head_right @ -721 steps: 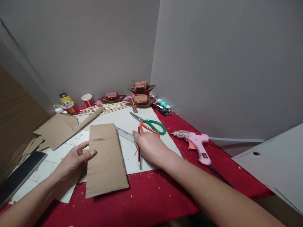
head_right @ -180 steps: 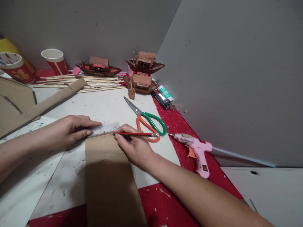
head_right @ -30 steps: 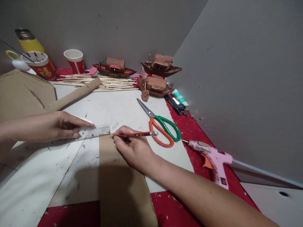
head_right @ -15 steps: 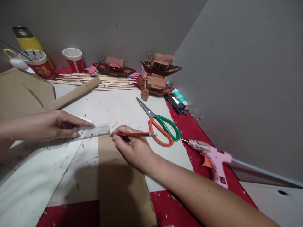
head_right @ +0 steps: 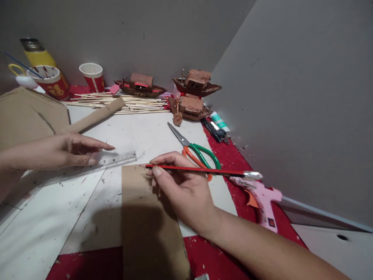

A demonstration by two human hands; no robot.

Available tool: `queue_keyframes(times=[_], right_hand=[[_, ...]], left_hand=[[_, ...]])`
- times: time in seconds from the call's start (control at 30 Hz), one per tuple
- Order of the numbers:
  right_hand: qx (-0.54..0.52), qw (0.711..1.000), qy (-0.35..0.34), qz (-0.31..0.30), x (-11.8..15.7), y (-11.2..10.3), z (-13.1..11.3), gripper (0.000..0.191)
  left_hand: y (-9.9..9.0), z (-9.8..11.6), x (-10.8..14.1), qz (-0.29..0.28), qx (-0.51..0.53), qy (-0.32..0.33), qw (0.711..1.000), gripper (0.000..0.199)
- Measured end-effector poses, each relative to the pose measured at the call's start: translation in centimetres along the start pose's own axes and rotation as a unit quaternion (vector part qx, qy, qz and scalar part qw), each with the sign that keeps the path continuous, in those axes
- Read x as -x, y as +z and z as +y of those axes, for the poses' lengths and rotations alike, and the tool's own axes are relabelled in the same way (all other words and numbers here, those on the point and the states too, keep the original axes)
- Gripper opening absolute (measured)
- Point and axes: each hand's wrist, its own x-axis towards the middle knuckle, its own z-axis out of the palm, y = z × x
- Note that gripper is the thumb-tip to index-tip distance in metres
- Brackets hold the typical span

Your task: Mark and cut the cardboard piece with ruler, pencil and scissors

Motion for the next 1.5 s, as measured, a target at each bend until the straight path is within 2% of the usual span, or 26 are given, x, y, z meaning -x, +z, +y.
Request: queue_keyframes(times=[0.17, 0.37, 0.5, 0.67, 0.87, 0.97, 1.1, 1.27, 1.5], right_hand=[[-0.008, 0.999, -0.020, 0.037, 1.9, -2.7, -1.4, 0.010], [-0.060, 0.993, 0.003, 0.103, 2.9, -4.1, 0.3, 0.012], [-0.058, 0.990, 0.013, 0.125, 2.3, -4.3, 0.5, 0.020], [-0.048, 0.994, 0.011, 0.102, 2.2, -4.6, 0.5, 0.022], [-0.054, 0.993, 0.004, 0.102, 2.9, -4.9, 0.4, 0.018], [-0.051, 0.993, 0.000, 0.111, 2.9, -5.1, 0.3, 0.014], [-0.050, 0.993, 0.015, 0.104, 2.7, -5.0, 0.4, 0.012], [-0.029, 0.995, 0.022, 0.093, 2.5, -4.8, 0.8, 0.010], [0.006, 0.997, 0.040, 0.073, 2.0, -4.5, 0.7, 0.010]], left_hand=[[0.8, 1.2, 0.0, -0.034, 0.063, -0.006, 0.997, 0.048], [3.8, 3.2, 0.3, -0.069, 0.026, 0.013, 0.997, 0.046], [5.6, 3.7, 0.3, -0.034, -0.046, 0.020, 0.998, 0.047], [7.0, 4.1, -0.2, -0.004, -0.082, 0.055, 0.995, 0.045], [6.9, 6.0, -0.9, -0.035, -0.137, 0.053, 0.989, 0.045], [6.7, 6.4, -1.2, -0.053, -0.132, 0.056, 0.988, 0.044], [6.7, 6.1, -1.5, -0.067, -0.098, 0.050, 0.992, 0.045], [6.8, 5.2, -1.5, -0.066, -0.106, 0.061, 0.990, 0.045], [6.9, 4.0, -1.8, -0.042, -0.130, 0.106, 0.985, 0.040]])
